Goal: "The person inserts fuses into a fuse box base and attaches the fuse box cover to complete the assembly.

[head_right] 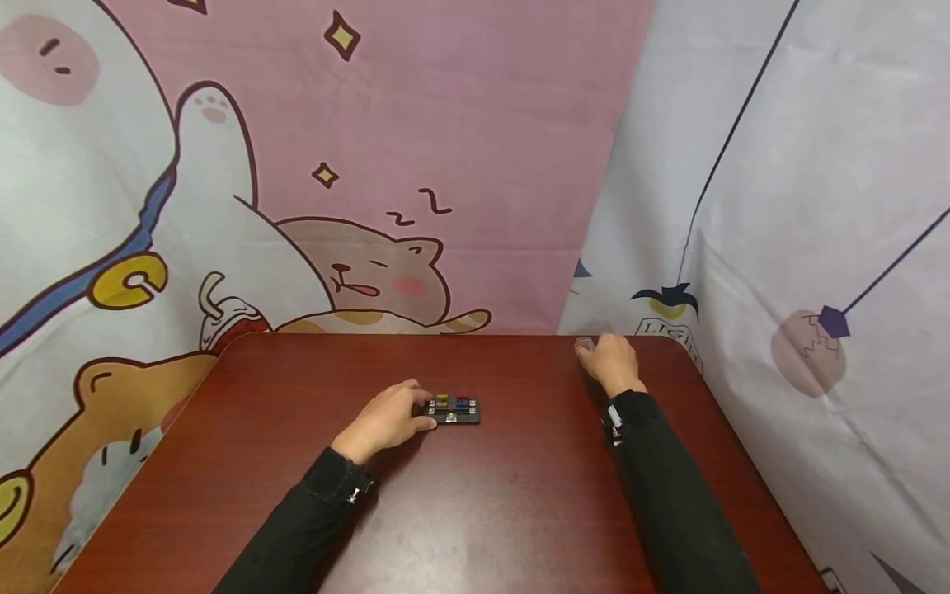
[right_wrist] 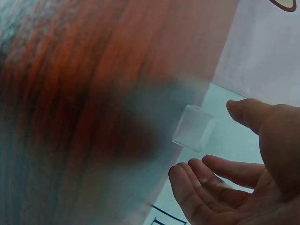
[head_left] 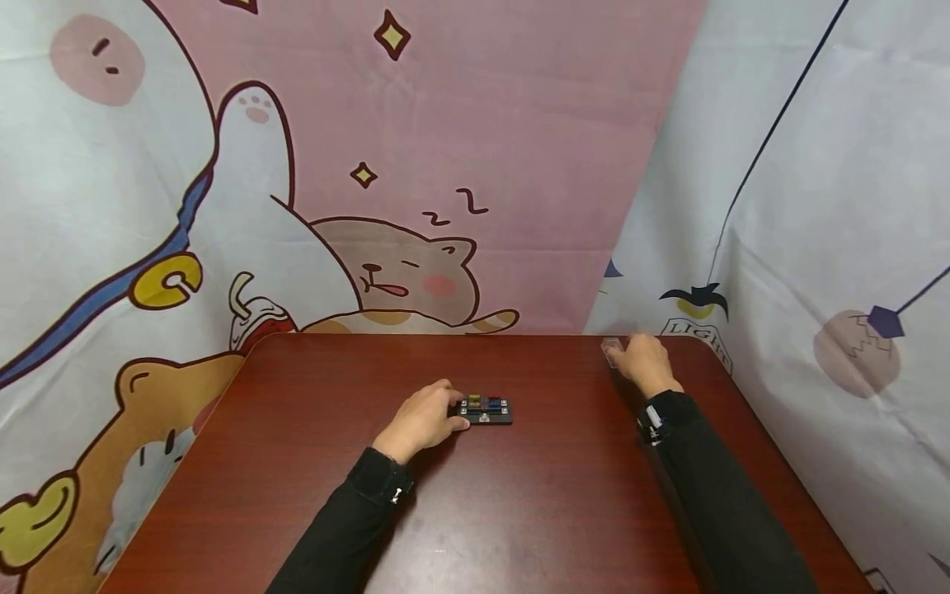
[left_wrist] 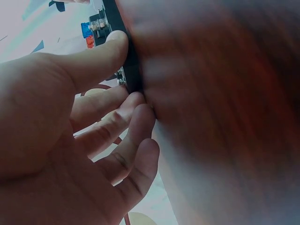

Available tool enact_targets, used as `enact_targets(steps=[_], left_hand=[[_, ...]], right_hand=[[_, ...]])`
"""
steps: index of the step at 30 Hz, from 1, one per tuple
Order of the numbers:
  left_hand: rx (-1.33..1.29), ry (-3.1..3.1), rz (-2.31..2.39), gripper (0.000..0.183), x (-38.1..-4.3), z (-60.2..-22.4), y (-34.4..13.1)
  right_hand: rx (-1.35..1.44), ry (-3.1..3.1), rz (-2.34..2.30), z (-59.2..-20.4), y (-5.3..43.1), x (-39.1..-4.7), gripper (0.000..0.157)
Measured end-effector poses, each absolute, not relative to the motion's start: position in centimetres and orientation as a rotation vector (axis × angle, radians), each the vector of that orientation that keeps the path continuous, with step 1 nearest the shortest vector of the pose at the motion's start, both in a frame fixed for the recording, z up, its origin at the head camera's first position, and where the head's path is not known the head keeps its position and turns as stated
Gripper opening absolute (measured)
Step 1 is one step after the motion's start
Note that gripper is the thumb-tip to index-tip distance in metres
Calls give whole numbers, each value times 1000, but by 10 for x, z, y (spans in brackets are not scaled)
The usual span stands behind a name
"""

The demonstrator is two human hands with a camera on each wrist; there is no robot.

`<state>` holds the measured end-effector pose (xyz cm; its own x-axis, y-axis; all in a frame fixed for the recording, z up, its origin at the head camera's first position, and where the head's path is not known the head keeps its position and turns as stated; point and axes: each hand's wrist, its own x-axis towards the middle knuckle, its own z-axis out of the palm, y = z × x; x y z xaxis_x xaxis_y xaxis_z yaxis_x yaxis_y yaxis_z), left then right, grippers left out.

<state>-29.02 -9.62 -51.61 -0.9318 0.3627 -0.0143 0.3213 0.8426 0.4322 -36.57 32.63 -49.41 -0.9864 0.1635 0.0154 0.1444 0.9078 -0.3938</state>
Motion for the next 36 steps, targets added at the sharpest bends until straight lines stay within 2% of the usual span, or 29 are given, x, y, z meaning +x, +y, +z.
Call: enact_targets(steps=[8,15,21,32,36], left_hand=[[542,2918,670,50,-291,-515,-97],[536,2921,672,50,-290,-512,-96],[528,2921,665,49,-290,-515,-95],[522,2905,678,50,-291,-512,-97],[515,2904,692,50,-290,-513,-98]], right_hand=[[-242,-3034,580,-504,327,-374,61],[-248,-2991,588,-508,327,-376,49],[-238,-2980,579,-510,328,-372,47],[-83,-3017,610,-502,307,-368,44],[43,-3062,636,-500,292,-365,50]])
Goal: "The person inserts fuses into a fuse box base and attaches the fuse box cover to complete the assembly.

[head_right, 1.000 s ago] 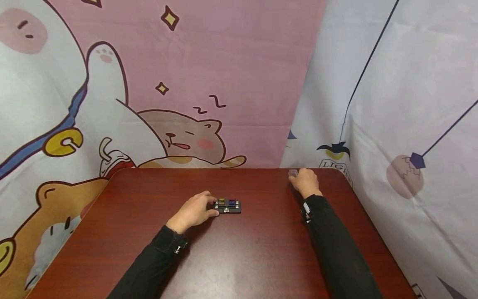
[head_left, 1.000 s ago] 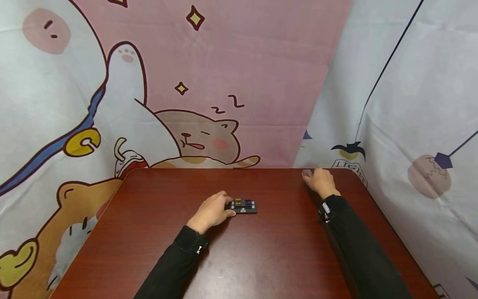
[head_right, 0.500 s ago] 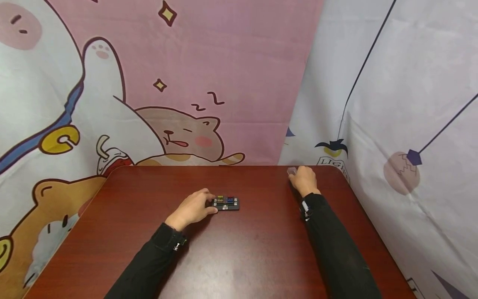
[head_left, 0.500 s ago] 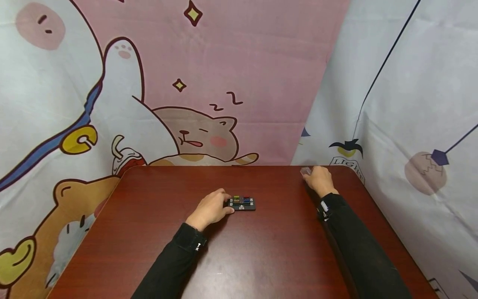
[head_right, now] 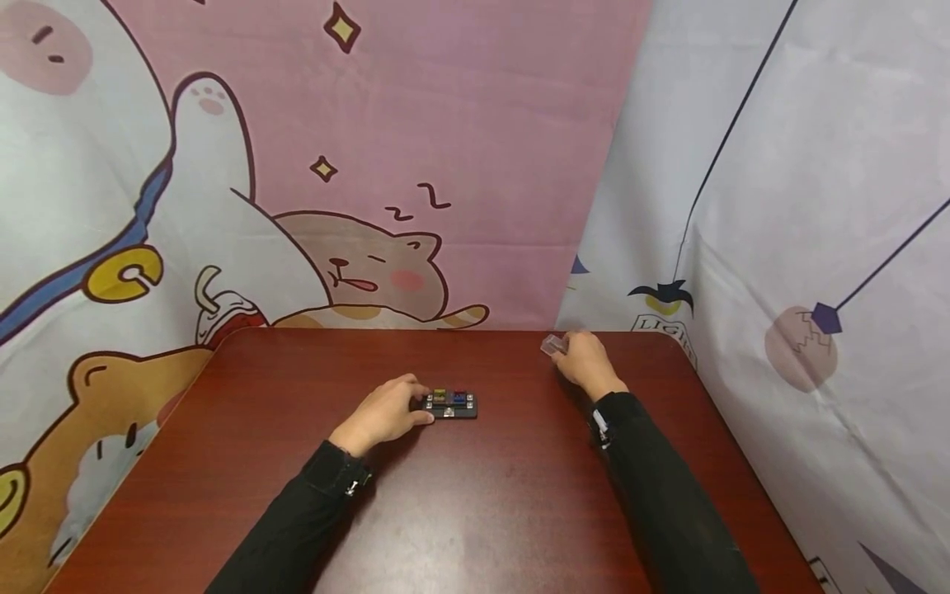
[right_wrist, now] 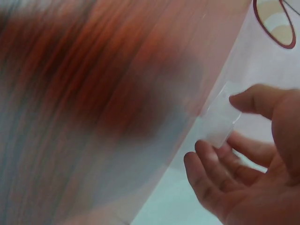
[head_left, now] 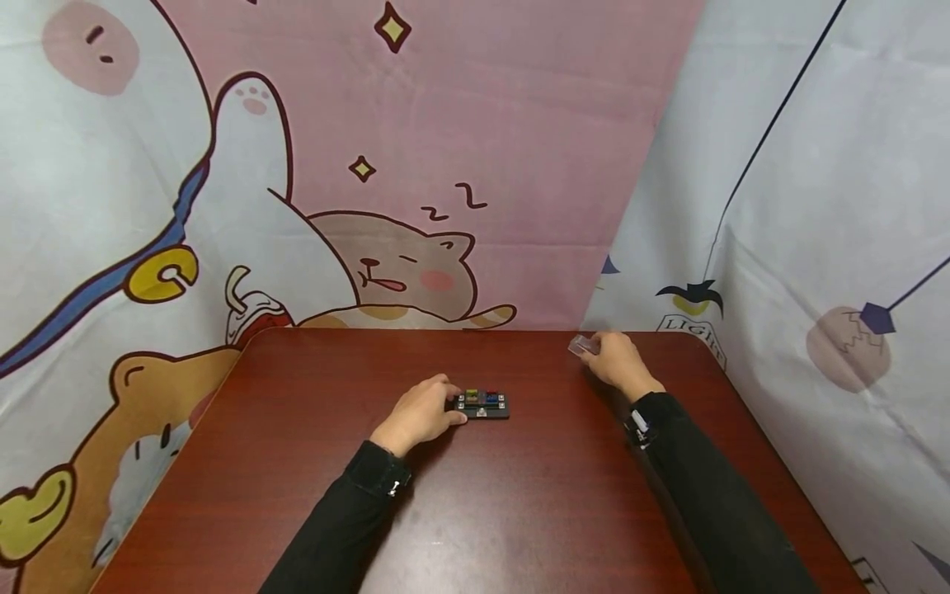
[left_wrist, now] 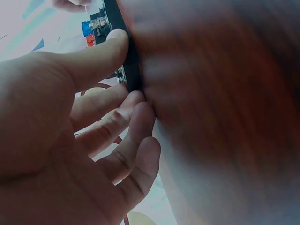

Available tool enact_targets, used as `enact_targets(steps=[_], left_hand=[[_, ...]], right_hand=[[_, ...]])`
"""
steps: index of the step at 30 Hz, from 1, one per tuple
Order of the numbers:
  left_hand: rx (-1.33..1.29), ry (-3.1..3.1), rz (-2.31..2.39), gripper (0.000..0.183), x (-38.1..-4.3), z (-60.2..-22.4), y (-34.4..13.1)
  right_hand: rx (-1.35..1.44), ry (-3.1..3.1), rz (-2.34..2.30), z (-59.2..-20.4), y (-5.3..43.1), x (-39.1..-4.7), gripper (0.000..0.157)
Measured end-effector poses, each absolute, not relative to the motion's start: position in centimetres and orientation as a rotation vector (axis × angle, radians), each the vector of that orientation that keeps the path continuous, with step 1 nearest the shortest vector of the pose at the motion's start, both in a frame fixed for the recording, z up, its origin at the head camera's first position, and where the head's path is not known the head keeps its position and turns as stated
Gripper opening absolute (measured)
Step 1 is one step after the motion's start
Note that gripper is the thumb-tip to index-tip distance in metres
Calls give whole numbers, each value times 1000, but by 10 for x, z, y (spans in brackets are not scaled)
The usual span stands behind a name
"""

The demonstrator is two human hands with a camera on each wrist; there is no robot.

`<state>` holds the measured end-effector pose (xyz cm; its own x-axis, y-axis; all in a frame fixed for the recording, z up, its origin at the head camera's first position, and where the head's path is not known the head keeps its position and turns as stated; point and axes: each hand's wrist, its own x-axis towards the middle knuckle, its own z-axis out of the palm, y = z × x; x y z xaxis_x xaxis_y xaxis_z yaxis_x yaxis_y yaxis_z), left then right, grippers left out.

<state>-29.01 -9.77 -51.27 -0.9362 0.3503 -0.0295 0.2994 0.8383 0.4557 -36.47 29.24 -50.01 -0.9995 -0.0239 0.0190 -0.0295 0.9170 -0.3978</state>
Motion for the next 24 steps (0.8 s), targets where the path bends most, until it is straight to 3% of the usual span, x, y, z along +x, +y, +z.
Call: enact_targets(steps=[15,24], left_hand=[[511,2905,681,50,-293,-514,-98],[521,2904,681,50,-293,-516,-98]], right_hand=[[579,-2938,619,-478,227,-338,41],[736,-2899,685,-475,195,-322,43]])
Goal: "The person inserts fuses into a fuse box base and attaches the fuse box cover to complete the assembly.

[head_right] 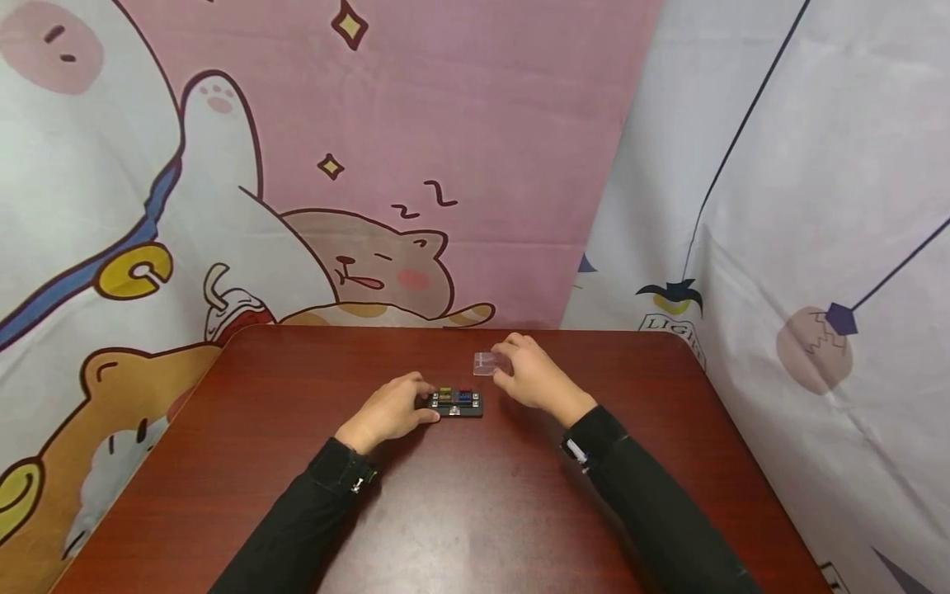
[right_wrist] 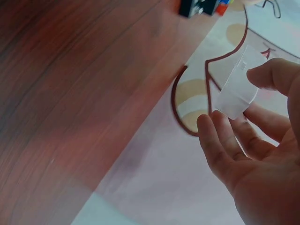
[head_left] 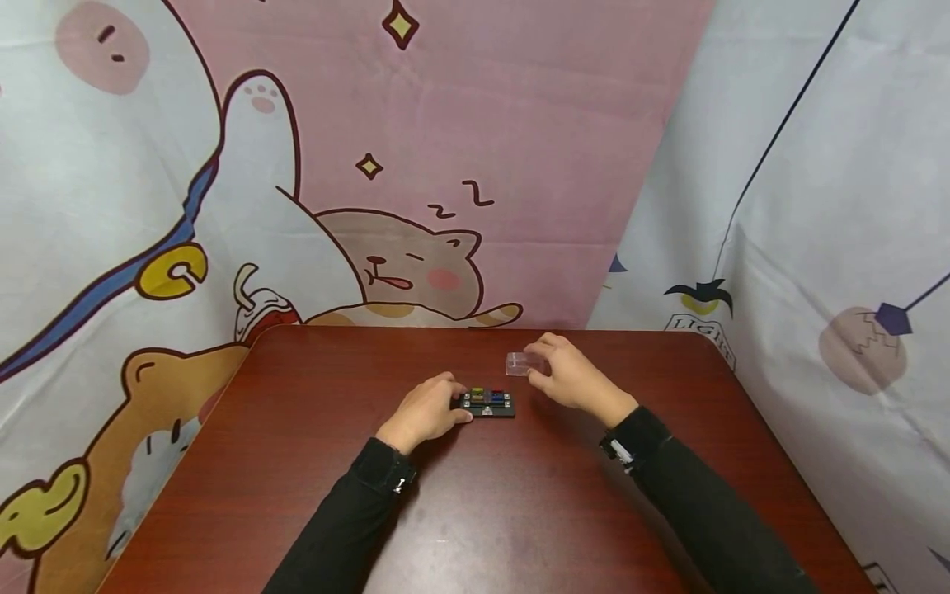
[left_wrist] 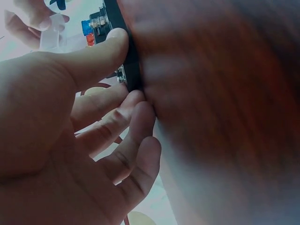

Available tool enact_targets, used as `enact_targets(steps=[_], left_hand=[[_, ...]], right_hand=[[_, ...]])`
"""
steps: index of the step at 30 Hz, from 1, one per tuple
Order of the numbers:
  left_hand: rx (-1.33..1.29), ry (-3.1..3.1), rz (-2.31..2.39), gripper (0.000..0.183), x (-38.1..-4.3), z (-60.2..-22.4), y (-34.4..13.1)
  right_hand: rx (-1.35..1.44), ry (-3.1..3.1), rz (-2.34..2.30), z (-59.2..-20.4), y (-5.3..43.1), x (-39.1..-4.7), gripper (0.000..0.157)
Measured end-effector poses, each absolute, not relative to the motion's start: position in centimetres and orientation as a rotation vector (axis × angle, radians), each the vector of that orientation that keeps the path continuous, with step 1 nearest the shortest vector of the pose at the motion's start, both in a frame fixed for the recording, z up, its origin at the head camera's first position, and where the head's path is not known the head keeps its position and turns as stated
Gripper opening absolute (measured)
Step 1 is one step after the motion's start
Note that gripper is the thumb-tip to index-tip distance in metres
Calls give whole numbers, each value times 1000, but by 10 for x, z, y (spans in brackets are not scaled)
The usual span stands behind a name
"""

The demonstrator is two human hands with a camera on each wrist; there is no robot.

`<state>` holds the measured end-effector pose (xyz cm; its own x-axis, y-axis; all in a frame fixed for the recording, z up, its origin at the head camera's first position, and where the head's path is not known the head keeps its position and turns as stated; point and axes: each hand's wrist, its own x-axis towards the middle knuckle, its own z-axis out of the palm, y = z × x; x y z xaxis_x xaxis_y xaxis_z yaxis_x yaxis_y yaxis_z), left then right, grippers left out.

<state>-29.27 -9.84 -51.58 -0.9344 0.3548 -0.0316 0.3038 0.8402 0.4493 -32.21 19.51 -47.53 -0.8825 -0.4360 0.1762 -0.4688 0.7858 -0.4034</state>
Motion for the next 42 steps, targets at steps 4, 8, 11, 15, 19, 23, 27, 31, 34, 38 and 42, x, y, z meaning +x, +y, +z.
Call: enact_targets(steps=[4,8,11,15,19,23,27,31,34,38,42], left_hand=[[517,2909,666,49,-292,-514,-97],[518,2919,645,48,-293,-514,-96],[528,2924,632,47,-292,-514,-96],[557,2923,621,46,-291,-514,-95],[577,2893,646,52,-292,-511,-98],[580,2877,693,59,-294,-506,-103],[677,2915,807,57,-298,-498,-110],[817,2950,948,52,-298,-489,-109],[892,2968,962,51,-296,-485,-103],[946,2996,904,47,-295,-484,-97],[935,3013,868,41,-296,-485,-95]], right_hand=[[786,-2893,707,-474,184,-317,43],[875,-2884,706,-476,175,-314,40],[926,-2874,692,-479,170,-312,40],[947,-2860,688,-481,165,-309,41],[955,-2846,708,-480,161,-307,43],[969,-2836,697,-480,159,-307,42],[977,-2831,673,-482,157,-309,41],[978,-2836,665,-482,156,-309,42],[975,-2838,669,-481,154,-307,42],[990,-2827,677,-478,153,-305,41],[1007,-2821,682,-476,152,-304,41]])
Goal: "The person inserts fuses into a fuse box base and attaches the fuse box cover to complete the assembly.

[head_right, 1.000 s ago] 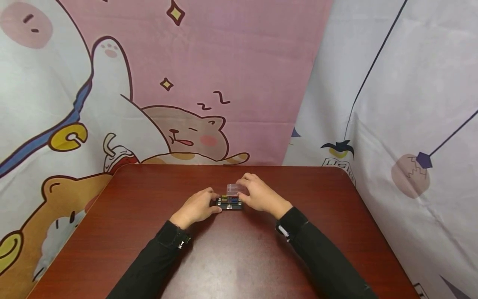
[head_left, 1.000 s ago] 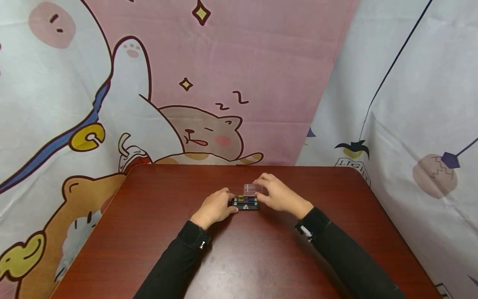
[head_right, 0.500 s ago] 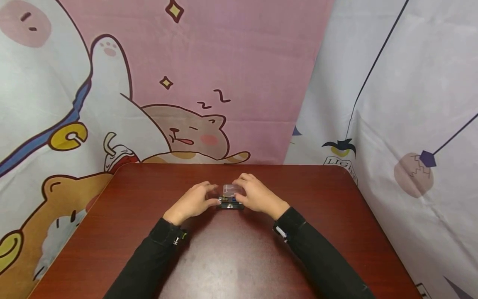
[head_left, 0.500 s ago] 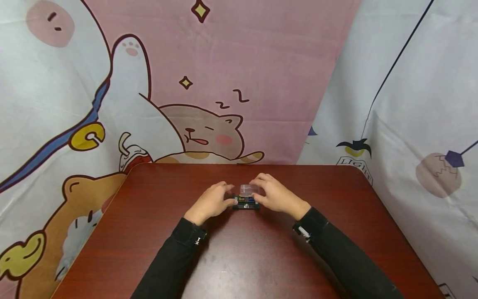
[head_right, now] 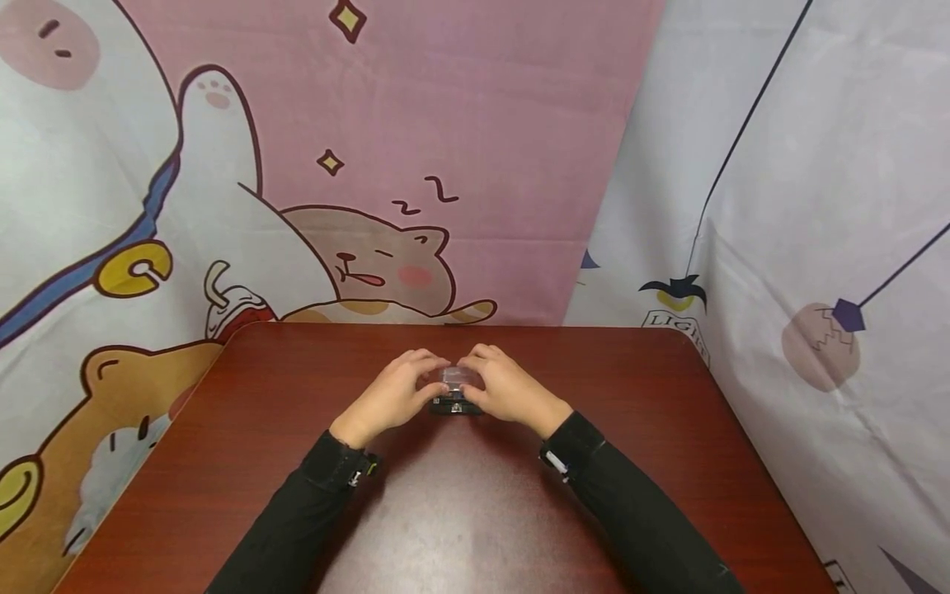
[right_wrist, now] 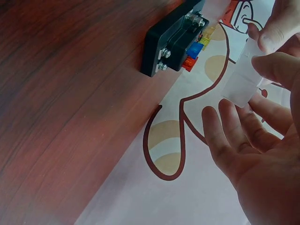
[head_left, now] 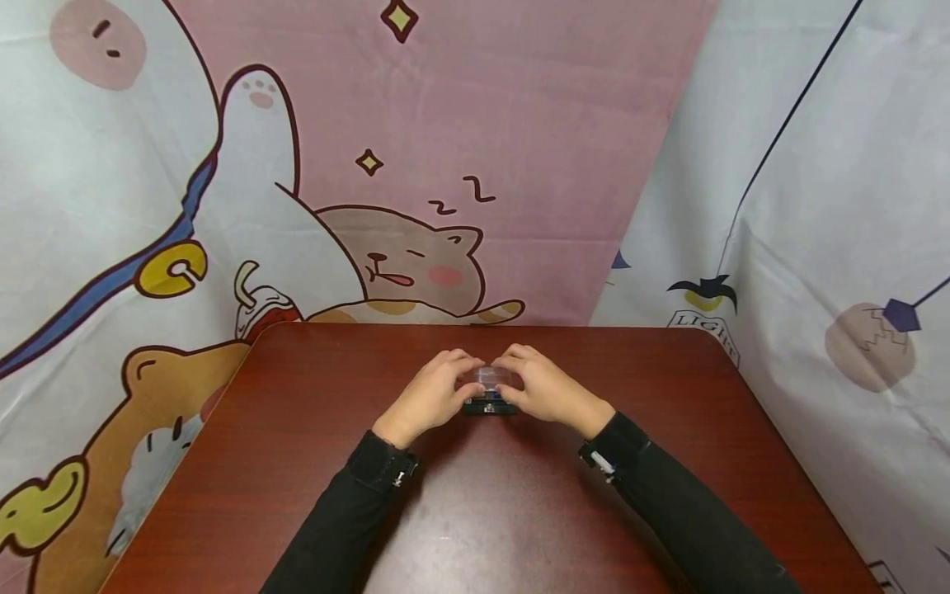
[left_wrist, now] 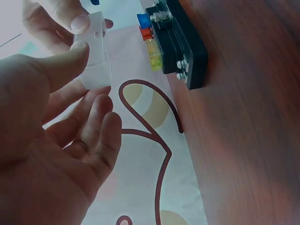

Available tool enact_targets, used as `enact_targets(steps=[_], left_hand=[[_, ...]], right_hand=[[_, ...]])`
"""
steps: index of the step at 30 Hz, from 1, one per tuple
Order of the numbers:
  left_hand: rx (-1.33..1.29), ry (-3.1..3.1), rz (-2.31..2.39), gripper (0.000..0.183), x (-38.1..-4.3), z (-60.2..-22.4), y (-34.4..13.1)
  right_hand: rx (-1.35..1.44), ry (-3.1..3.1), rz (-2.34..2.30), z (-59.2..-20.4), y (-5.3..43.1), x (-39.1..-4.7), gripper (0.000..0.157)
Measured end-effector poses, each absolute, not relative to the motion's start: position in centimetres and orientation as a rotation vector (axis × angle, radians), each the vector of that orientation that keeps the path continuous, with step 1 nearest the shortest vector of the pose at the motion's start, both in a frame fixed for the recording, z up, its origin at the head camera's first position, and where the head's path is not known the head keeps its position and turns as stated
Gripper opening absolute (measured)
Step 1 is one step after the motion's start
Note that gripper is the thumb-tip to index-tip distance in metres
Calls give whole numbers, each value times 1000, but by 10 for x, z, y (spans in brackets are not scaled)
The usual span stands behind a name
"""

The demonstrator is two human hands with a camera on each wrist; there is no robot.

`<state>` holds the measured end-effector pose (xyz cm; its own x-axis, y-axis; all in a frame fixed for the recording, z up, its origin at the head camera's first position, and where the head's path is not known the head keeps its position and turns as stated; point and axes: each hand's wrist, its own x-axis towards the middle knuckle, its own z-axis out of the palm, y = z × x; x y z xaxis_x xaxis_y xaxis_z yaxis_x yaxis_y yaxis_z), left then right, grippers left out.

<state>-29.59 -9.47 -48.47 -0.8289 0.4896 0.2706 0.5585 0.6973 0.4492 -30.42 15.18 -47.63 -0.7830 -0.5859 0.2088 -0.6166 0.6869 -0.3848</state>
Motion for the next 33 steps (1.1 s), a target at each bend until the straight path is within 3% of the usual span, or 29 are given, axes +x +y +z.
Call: enact_targets(steps=[33], left_hand=[[-821,-2888,-821,37,-298,-503,-90]], right_hand=[[1011,-2908,643,-502,149,-307,41]])
